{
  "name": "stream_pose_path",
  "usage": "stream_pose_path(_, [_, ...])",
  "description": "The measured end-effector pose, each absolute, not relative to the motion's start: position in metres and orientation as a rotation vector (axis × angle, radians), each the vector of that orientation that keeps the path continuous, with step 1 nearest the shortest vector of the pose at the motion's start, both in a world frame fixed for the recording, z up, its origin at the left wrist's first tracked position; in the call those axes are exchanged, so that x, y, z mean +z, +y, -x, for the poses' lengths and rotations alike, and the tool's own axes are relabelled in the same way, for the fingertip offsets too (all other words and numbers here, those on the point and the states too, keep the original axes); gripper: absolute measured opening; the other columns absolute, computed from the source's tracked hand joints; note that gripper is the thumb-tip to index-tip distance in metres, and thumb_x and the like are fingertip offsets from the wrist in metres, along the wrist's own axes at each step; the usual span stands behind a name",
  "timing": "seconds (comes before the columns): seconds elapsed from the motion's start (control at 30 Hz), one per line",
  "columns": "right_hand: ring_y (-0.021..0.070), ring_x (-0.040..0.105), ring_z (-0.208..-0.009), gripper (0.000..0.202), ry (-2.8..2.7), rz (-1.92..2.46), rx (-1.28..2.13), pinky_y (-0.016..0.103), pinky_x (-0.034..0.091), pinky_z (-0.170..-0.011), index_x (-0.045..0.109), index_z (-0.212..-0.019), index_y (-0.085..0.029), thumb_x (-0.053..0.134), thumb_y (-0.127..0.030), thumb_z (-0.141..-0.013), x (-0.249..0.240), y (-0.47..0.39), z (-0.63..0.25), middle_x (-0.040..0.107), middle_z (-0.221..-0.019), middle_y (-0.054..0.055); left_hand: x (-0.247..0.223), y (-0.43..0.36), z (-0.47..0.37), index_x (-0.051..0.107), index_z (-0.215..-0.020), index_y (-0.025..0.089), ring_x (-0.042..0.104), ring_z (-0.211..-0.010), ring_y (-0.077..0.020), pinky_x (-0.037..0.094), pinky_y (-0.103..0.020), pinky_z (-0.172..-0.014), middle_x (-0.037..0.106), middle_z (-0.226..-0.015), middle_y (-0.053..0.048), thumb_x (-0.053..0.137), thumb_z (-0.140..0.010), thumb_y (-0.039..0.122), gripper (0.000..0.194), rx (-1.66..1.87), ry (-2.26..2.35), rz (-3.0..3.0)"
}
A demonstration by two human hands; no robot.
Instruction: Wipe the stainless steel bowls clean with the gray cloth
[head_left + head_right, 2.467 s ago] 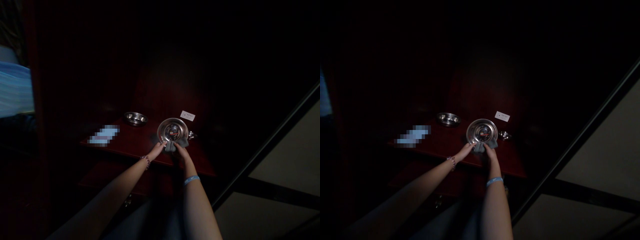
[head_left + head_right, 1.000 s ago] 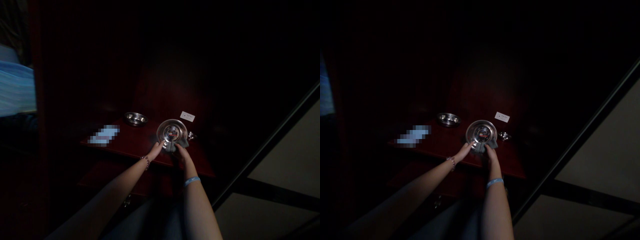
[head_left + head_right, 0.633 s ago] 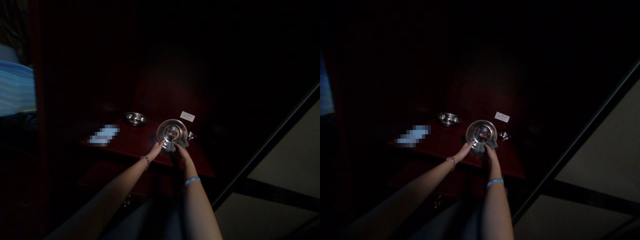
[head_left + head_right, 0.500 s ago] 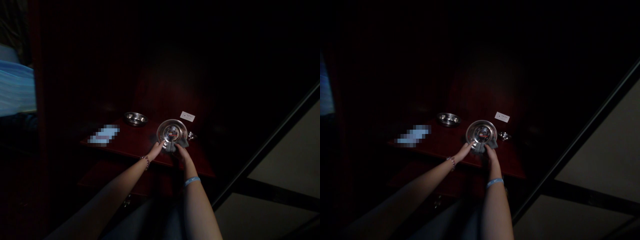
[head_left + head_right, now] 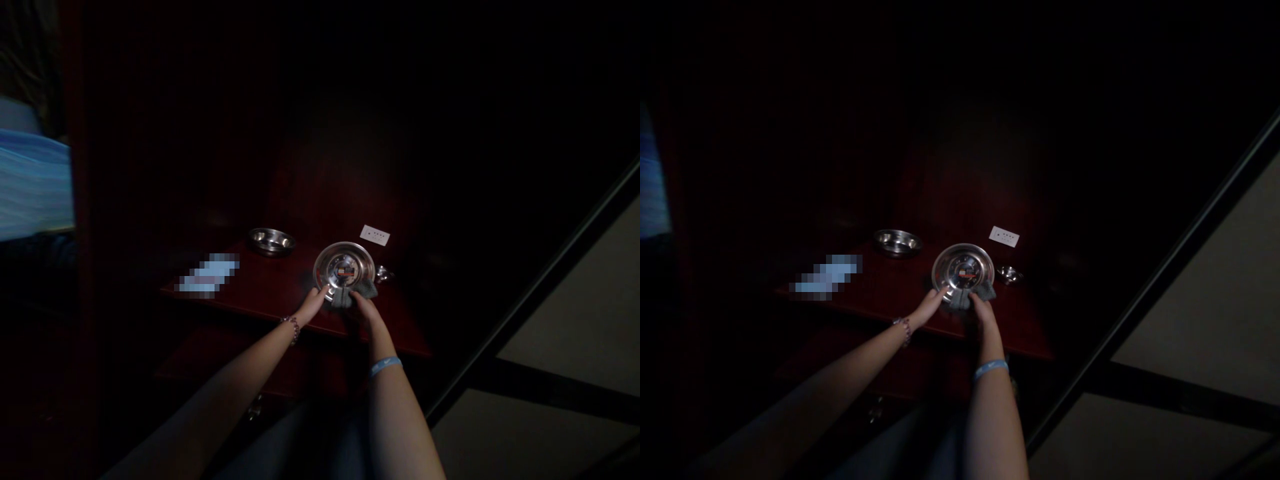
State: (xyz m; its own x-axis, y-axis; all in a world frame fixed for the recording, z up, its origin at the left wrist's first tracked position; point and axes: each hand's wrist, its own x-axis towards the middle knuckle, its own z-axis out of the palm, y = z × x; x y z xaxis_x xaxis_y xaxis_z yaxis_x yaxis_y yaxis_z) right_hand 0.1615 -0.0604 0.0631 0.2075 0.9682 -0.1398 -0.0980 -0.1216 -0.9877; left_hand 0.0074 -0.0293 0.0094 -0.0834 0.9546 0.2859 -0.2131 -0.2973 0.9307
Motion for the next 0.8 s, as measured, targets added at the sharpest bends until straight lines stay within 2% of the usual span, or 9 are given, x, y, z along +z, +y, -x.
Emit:
stream_pose_path(0.33, [0.0165, 0.067, -0.073, 0.028, -0.925, 1.341, 1.187, 0.028, 0.056, -0.07, 0.067, -0.109, -0.015, 0.065, -0.027, -0.084, 0.063, -0.059, -0.162, 0.072, -0.088, 0.006, 0.011, -0.03, -0.008, 0.073, -0.097, 0.015, 0.066, -0.115, -0.0304, 0.046, -0.04, -0.104, 0.078, -0.107, -0.012, 0.067, -0.081, 0.045, 0.035, 1.542, 0.898, -1.168])
stream_pose_path(0.57, [0.0169, 0.069, -0.079, 0.025, -0.937, 1.34, 1.181, 0.027, 0.057, -0.076, 0.07, -0.107, -0.014, 0.065, -0.024, -0.084, 0.072, -0.067, -0.158, 0.072, -0.084, 0.005, 0.016, -0.036, -0.007, 0.073, -0.105, 0.014, 0.065, -0.117, -0.0321, 0.045, -0.043, -0.106, 0.076, -0.116, -0.014, 0.077, -0.072, 0.048, 0.048, 1.536, 0.798, -1.243])
stream_pose_path(0.8, [0.0186, 0.07, -0.078, 0.036, -0.918, 1.393, 1.198, 0.03, 0.057, -0.076, 0.068, -0.118, -0.011, 0.065, -0.026, -0.086, 0.073, -0.068, -0.158, 0.074, -0.093, 0.01, 0.015, -0.035, -0.007, 0.073, -0.106, 0.012, 0.065, -0.117, -0.0327, 0.045, -0.044, -0.106, 0.075, -0.117, -0.015, 0.077, -0.072, 0.047, 0.048, 1.549, 0.798, -1.23])
